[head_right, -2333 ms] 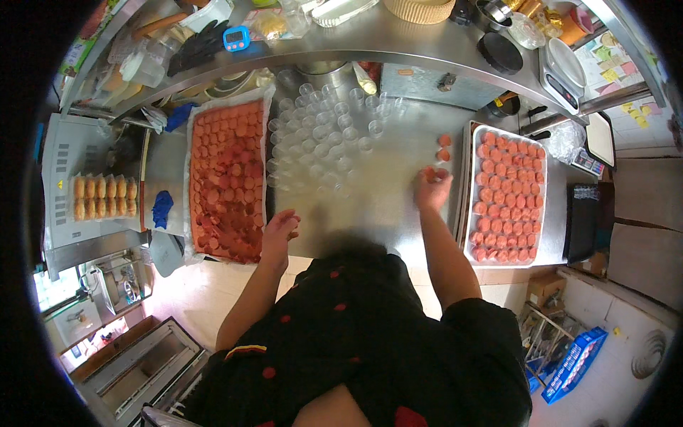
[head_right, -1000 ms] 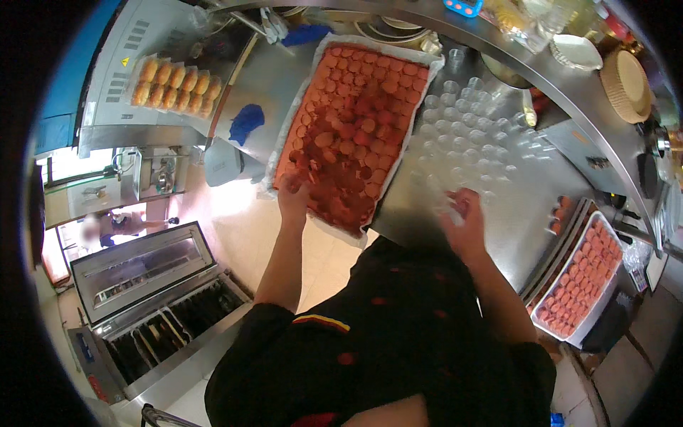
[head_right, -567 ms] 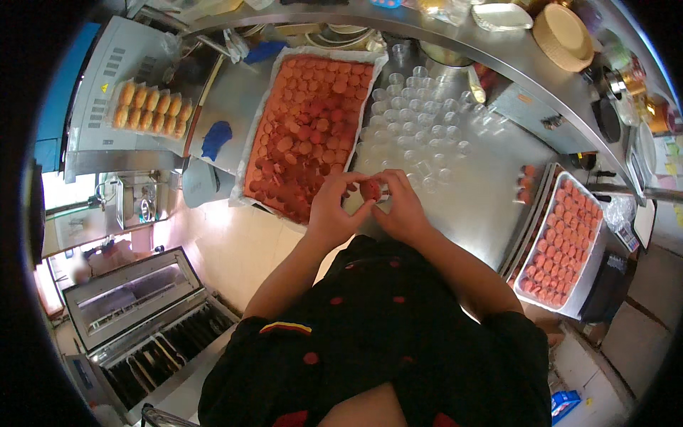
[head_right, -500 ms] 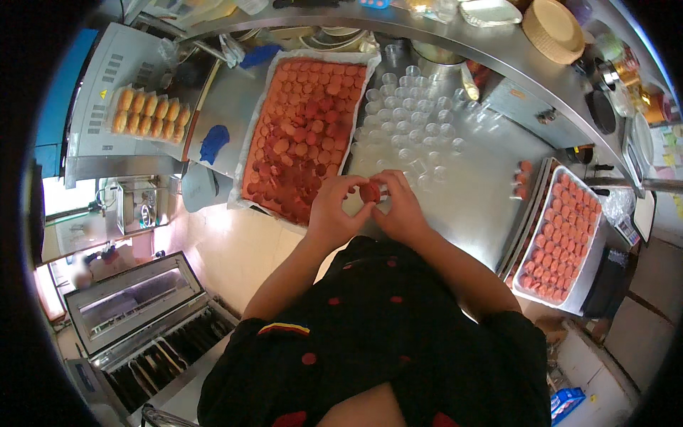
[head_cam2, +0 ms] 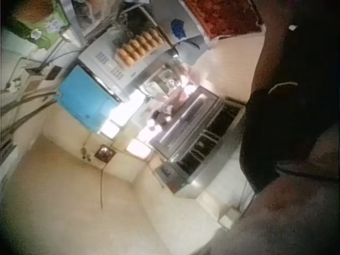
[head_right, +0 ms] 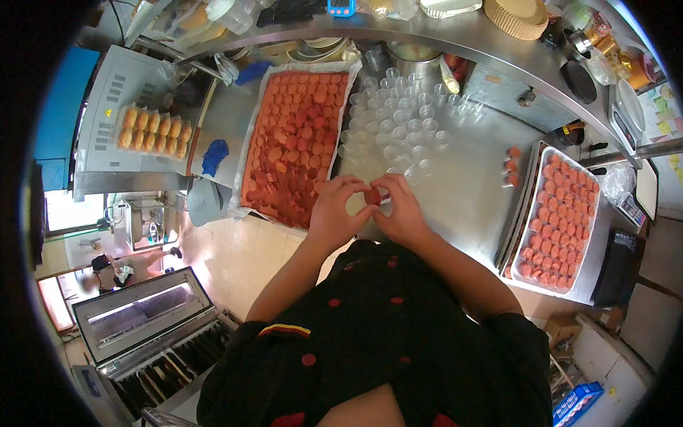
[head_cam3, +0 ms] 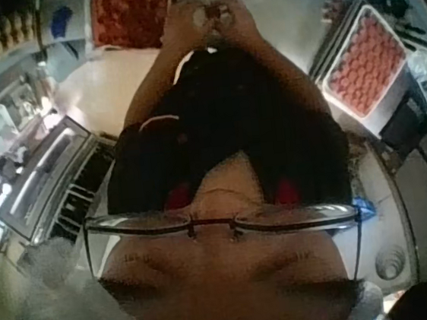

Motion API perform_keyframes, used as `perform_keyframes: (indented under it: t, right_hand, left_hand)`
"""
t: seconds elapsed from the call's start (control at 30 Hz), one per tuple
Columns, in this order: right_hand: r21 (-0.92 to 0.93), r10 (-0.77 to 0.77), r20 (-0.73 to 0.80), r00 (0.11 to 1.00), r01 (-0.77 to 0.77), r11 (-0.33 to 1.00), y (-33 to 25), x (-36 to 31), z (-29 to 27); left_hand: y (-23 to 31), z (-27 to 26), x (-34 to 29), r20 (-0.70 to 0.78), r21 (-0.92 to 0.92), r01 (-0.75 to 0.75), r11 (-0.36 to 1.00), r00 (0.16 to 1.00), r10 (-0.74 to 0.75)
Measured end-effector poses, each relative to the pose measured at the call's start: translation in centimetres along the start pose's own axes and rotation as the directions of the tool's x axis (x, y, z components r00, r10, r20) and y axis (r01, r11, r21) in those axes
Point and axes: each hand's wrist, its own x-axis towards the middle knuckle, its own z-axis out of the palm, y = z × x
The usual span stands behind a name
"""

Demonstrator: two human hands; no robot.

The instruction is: The person repeatedly picks small reddish meat pieces from a large tray and places them one by one into individual clear plastic cups arranged on the counter. The person continues this repetitive placement throughout the clip.

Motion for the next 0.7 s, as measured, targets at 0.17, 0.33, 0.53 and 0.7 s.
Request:
perform_keyframes:
  t: [0.17, 0.33, 0.53, 0.7]
  right_hand:
    - [0.012, -0.044, 0.002, 0.999, 0.044, 0.999, -0.2, -0.7, -0.4]
    - [0.014, -0.094, -0.008, 0.996, 0.094, 0.995, -0.7, -0.6, -0.5]
    - [0.043, -0.061, -0.015, 0.998, 0.061, 0.997, -0.8, -0.7, -0.4]
    - [0.043, -0.15, -0.045, 0.988, 0.152, 0.988, -0.9, -0.7, -0.1]
  left_hand:
    - [-0.4, 0.4, 0.3, 0.141, -0.309, 0.258, 0.915, 0.964, -0.224]
    - [-1.1, 2.0, 0.9, 0.451, -0.665, 0.605, 0.437, 0.792, -0.412]
    - [-0.5, 2.4, 0.4, 0.545, -0.758, 0.63, 0.169, 0.754, -0.368]
    - [-1.3, 3.5, 0.4, 0.476, -0.714, 0.609, 0.344, 0.784, -0.399]
